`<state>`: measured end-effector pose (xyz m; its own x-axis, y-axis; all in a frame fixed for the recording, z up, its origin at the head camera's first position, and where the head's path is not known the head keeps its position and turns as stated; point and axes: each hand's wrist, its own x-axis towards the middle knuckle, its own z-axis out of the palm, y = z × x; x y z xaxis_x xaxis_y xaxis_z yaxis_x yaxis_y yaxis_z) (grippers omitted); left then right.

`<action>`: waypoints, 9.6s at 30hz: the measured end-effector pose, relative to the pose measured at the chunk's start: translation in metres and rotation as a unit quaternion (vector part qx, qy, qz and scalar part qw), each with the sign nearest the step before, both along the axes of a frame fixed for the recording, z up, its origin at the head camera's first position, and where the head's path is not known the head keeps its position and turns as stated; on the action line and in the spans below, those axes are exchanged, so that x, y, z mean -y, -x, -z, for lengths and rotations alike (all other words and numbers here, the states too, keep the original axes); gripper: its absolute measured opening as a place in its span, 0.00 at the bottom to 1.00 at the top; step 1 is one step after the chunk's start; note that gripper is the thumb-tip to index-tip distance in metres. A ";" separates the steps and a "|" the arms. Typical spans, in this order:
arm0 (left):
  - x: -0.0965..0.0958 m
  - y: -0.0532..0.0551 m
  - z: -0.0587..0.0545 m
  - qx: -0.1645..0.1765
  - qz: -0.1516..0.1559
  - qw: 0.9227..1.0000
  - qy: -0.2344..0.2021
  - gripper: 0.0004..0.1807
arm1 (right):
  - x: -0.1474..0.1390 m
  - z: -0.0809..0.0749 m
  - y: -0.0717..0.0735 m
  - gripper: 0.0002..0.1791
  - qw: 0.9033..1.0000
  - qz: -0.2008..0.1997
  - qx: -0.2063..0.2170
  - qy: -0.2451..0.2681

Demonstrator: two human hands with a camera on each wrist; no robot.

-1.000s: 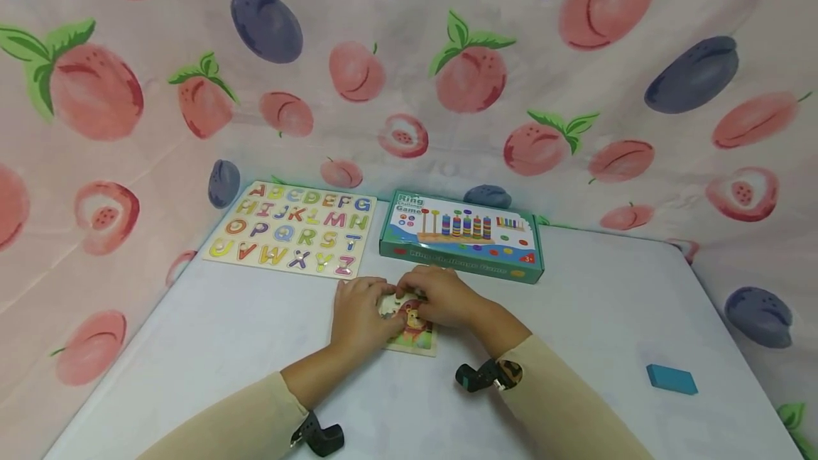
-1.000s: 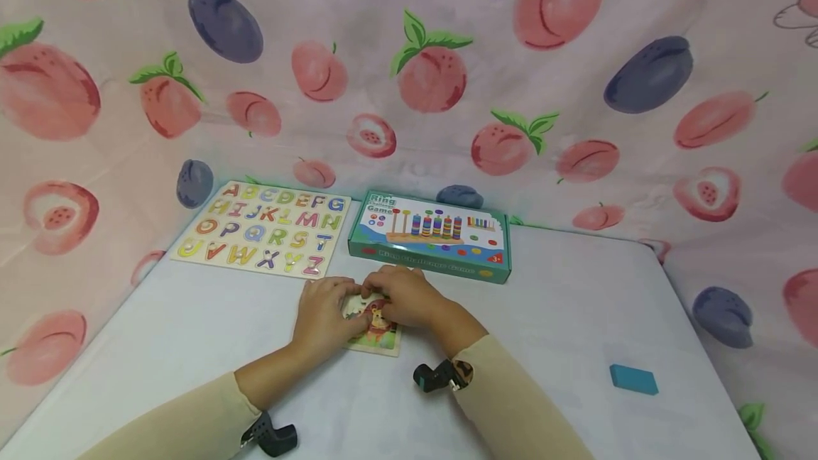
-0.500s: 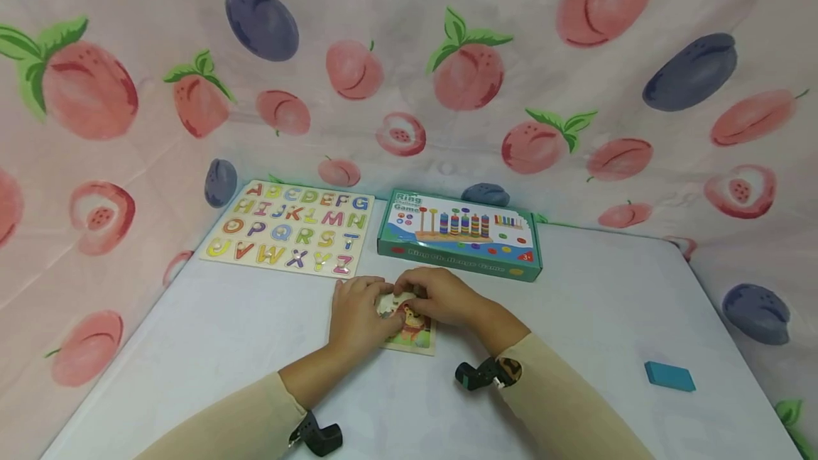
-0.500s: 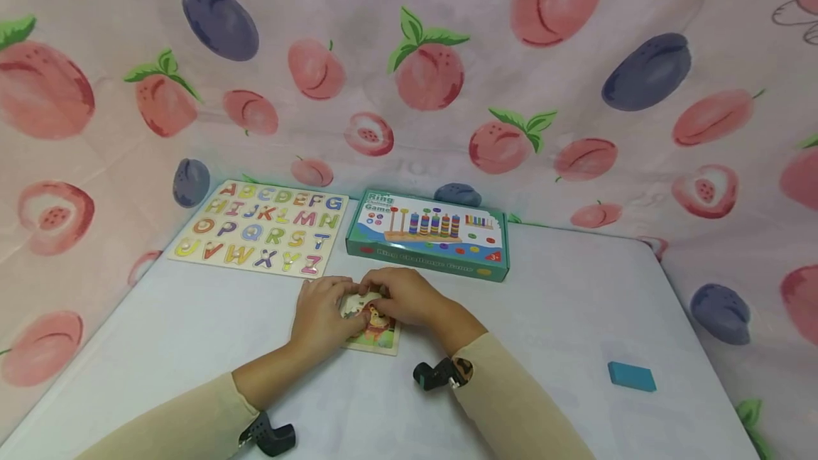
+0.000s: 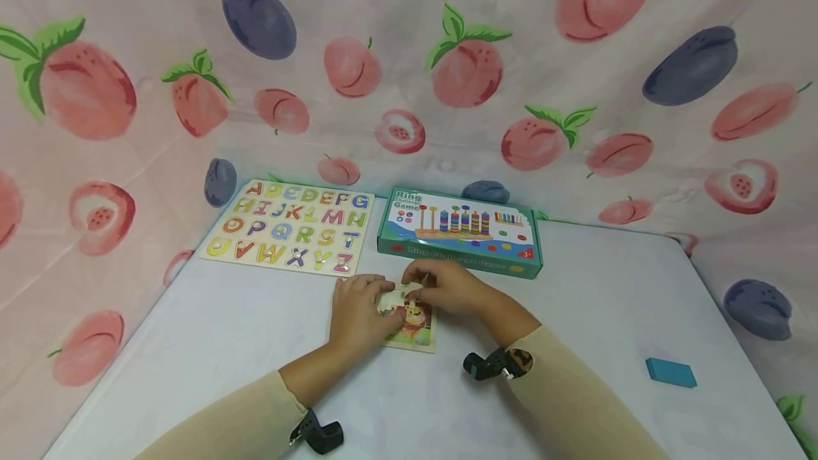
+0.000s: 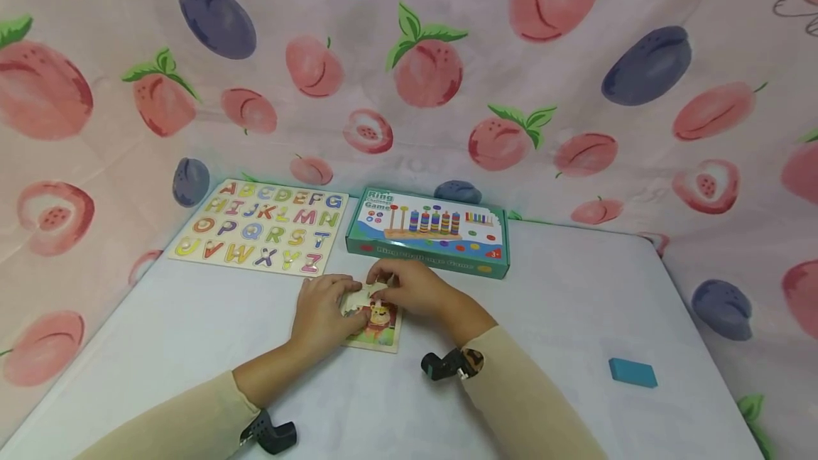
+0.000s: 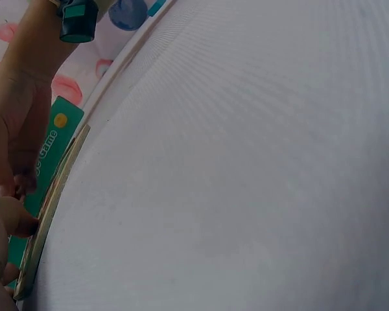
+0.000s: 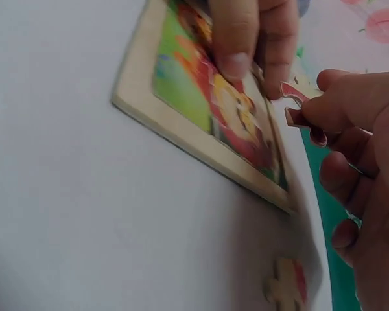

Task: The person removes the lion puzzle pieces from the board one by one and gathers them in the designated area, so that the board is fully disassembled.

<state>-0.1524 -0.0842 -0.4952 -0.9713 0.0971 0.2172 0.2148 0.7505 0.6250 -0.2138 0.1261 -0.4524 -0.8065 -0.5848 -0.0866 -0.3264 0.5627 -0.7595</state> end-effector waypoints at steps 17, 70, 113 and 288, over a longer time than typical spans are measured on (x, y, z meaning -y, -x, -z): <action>-0.001 -0.003 -0.005 0.023 0.002 1.000 -0.013 0.26 | -0.058 -0.001 -0.003 0.11 0.999 0.032 0.027 -0.002; 0.000 -0.002 -0.001 0.026 0.001 1.000 -0.005 0.27 | -0.121 0.010 -0.024 0.12 0.996 0.073 -0.032 -0.041; -0.012 -0.003 -0.003 0.009 0.037 0.999 0.031 0.33 | -0.023 0.007 -0.003 0.13 0.994 -0.076 -0.067 -0.050; 0.040 -0.007 -0.010 0.068 0.133 0.988 0.044 0.51 | -0.065 -0.024 -0.025 0.14 0.999 -0.007 -0.038 -0.014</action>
